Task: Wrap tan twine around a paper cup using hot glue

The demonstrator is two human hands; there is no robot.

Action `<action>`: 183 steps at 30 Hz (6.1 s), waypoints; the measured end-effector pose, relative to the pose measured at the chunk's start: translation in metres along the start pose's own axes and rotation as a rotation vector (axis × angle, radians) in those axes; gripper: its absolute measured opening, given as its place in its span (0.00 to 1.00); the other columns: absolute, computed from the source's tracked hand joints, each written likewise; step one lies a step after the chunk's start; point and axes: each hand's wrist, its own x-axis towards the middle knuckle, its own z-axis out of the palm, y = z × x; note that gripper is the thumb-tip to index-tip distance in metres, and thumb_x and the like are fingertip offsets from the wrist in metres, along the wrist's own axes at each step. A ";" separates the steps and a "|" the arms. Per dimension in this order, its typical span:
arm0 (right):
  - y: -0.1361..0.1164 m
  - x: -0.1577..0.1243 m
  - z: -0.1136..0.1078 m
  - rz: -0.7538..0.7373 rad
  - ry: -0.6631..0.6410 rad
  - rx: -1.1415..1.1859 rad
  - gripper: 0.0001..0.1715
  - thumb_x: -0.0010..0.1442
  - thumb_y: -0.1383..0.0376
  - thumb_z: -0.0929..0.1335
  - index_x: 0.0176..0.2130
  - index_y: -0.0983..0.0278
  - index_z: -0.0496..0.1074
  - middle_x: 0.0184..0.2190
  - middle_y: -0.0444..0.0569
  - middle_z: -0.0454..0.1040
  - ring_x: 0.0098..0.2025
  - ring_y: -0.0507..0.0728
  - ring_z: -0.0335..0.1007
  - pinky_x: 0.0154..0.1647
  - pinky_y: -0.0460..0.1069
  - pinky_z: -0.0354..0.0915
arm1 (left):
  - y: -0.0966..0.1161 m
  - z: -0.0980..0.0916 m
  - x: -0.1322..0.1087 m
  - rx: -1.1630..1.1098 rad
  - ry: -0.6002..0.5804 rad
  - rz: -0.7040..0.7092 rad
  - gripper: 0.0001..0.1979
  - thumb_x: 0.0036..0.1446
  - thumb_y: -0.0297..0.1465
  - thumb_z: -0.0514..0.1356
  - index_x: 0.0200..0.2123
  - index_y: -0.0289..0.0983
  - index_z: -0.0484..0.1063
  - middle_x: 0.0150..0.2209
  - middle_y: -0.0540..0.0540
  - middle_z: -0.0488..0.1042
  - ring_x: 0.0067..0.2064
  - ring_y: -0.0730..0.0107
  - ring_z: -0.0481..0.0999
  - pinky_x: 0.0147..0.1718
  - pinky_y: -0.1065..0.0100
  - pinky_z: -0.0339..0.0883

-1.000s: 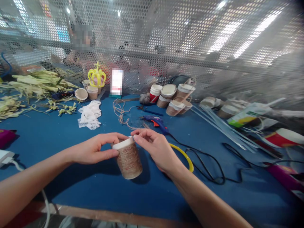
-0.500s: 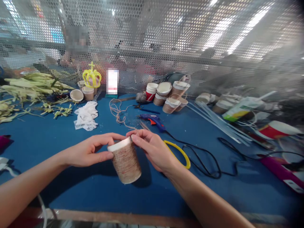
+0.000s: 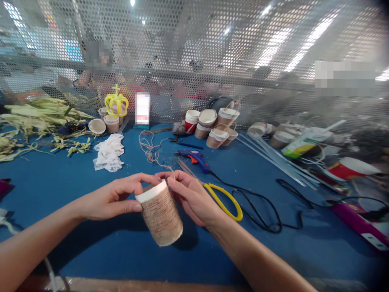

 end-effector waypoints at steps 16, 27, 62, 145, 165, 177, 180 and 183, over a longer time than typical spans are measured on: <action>0.001 0.005 -0.011 -0.175 -0.007 -0.236 0.12 0.53 0.63 0.69 0.24 0.63 0.63 0.33 0.44 0.70 0.40 0.53 0.65 0.43 0.50 0.58 | -0.015 -0.008 0.001 0.206 0.036 -0.082 0.06 0.59 0.31 0.53 0.34 0.37 0.67 0.47 0.44 0.62 0.51 0.65 0.62 0.53 0.62 0.54; 0.011 0.003 -0.007 -0.339 0.094 -0.643 0.09 0.56 0.65 0.66 0.25 0.61 0.62 0.33 0.46 0.67 0.39 0.54 0.65 0.39 0.49 0.63 | -0.013 0.009 0.009 0.211 0.148 -0.200 0.08 0.49 0.31 0.59 0.34 0.35 0.67 0.52 0.40 0.62 0.55 0.60 0.62 0.54 0.58 0.54; 0.021 -0.001 -0.002 -0.504 0.078 -0.724 0.09 0.57 0.68 0.65 0.27 0.60 0.60 0.35 0.47 0.66 0.42 0.56 0.65 0.49 0.56 0.59 | -0.015 0.022 0.011 0.317 0.289 -0.100 0.04 0.49 0.29 0.60 0.27 0.35 0.67 0.50 0.40 0.64 0.57 0.57 0.56 0.55 0.53 0.52; -0.091 0.133 0.018 -0.138 -0.260 -1.515 0.05 0.52 0.66 0.67 0.30 0.66 0.73 0.24 0.44 0.76 0.23 0.49 0.71 0.24 0.41 0.64 | -0.025 0.022 0.009 0.009 0.433 -0.273 0.08 0.54 0.32 0.55 0.25 0.36 0.61 0.46 0.41 0.66 0.53 0.59 0.62 0.52 0.59 0.53; -0.063 0.026 -0.075 0.051 0.467 -1.208 0.13 0.53 0.66 0.65 0.41 0.65 0.62 0.29 0.48 0.74 0.28 0.53 0.72 0.29 0.47 0.68 | -0.015 0.016 0.011 0.126 0.339 -0.411 0.09 0.53 0.34 0.53 0.24 0.35 0.62 0.30 0.48 0.70 0.32 0.69 0.67 0.33 0.69 0.60; -0.033 -0.026 -0.014 0.065 0.232 -0.899 0.12 0.48 0.56 0.66 0.27 0.62 0.70 0.14 0.42 0.68 0.15 0.50 0.63 0.16 0.46 0.63 | -0.016 0.021 0.012 0.060 0.404 -0.378 0.09 0.53 0.33 0.54 0.25 0.35 0.63 0.25 0.50 0.69 0.30 0.72 0.67 0.32 0.70 0.61; -0.020 -0.028 -0.019 0.004 0.326 -0.928 0.13 0.46 0.54 0.68 0.26 0.61 0.71 0.12 0.41 0.67 0.13 0.51 0.62 0.13 0.46 0.61 | -0.015 0.021 0.013 0.021 0.435 -0.379 0.09 0.54 0.34 0.54 0.25 0.35 0.63 0.25 0.50 0.69 0.29 0.72 0.67 0.31 0.71 0.62; -0.010 -0.029 -0.024 -0.016 0.427 -1.033 0.14 0.44 0.53 0.69 0.26 0.60 0.71 0.11 0.41 0.66 0.12 0.52 0.62 0.12 0.47 0.60 | -0.015 0.019 0.014 0.053 0.469 -0.369 0.09 0.54 0.34 0.53 0.25 0.35 0.64 0.24 0.50 0.69 0.28 0.73 0.66 0.30 0.71 0.62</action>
